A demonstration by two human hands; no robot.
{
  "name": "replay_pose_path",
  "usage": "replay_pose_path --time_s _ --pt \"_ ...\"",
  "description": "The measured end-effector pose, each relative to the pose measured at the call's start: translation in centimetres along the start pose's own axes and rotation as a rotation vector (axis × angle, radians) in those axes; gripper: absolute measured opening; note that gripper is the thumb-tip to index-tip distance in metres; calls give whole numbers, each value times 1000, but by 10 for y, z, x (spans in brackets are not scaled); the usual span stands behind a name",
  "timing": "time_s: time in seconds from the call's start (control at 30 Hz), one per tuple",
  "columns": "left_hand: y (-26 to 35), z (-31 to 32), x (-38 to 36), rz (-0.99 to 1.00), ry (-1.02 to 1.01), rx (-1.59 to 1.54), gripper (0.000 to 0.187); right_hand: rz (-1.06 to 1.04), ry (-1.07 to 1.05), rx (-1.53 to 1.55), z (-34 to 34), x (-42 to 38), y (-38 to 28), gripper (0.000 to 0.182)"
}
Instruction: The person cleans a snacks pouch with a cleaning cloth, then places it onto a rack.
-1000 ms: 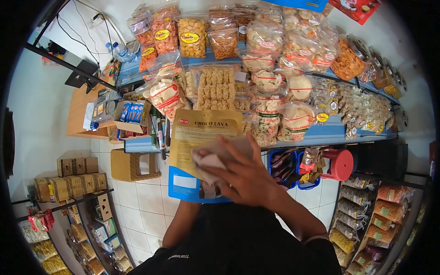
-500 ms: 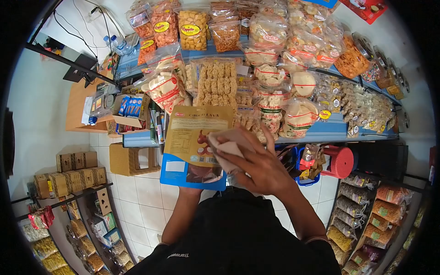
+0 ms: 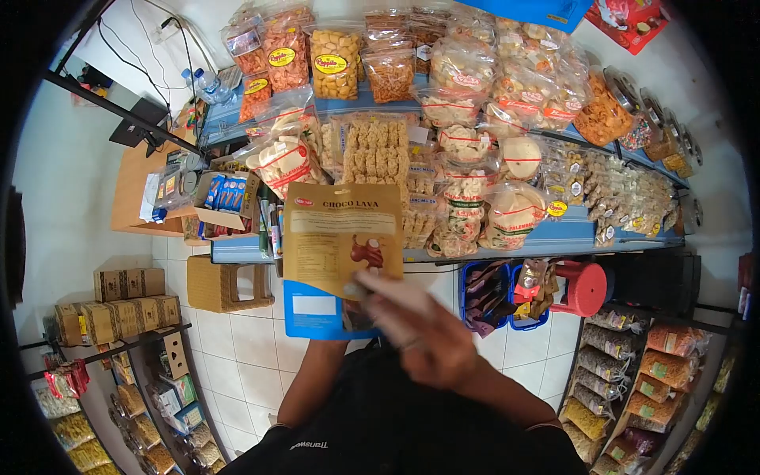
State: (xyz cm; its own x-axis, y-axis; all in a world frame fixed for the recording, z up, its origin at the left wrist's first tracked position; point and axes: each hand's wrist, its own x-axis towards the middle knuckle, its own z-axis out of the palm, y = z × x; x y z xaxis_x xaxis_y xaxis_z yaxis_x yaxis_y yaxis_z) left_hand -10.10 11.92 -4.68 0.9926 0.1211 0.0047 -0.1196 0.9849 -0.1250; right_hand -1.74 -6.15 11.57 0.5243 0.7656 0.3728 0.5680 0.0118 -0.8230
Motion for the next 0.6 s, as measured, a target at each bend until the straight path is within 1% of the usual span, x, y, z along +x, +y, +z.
replay_pose_path --time_s 0.03,0.13,0.17,0.27,0.37,0.47,0.5,0.6 --pt "-3 -3 -3 -14 15 9 64 27 -45 -21 6 -5 -3 46" --pt "-10 -9 -16 -50 61 49 64 -83 -350 -376 26 11 -9 52" --pt "-11 -10 -18 -53 70 62 64 -31 -359 -296 34 6 -3 53" --pt "-12 -6 -8 -4 90 108 64 -5 -332 -262 33 19 7 55" --pt "-20 -3 8 90 117 162 64 72 -242 -310 32 33 20 52" --pt "-30 2 10 143 137 201 64 106 -121 -451 25 60 36 50" --pt "-32 4 9 153 141 204 64 84 -81 -499 24 65 48 50" --pt "-35 6 3 153 146 186 64 75 -124 -534 24 74 58 50"
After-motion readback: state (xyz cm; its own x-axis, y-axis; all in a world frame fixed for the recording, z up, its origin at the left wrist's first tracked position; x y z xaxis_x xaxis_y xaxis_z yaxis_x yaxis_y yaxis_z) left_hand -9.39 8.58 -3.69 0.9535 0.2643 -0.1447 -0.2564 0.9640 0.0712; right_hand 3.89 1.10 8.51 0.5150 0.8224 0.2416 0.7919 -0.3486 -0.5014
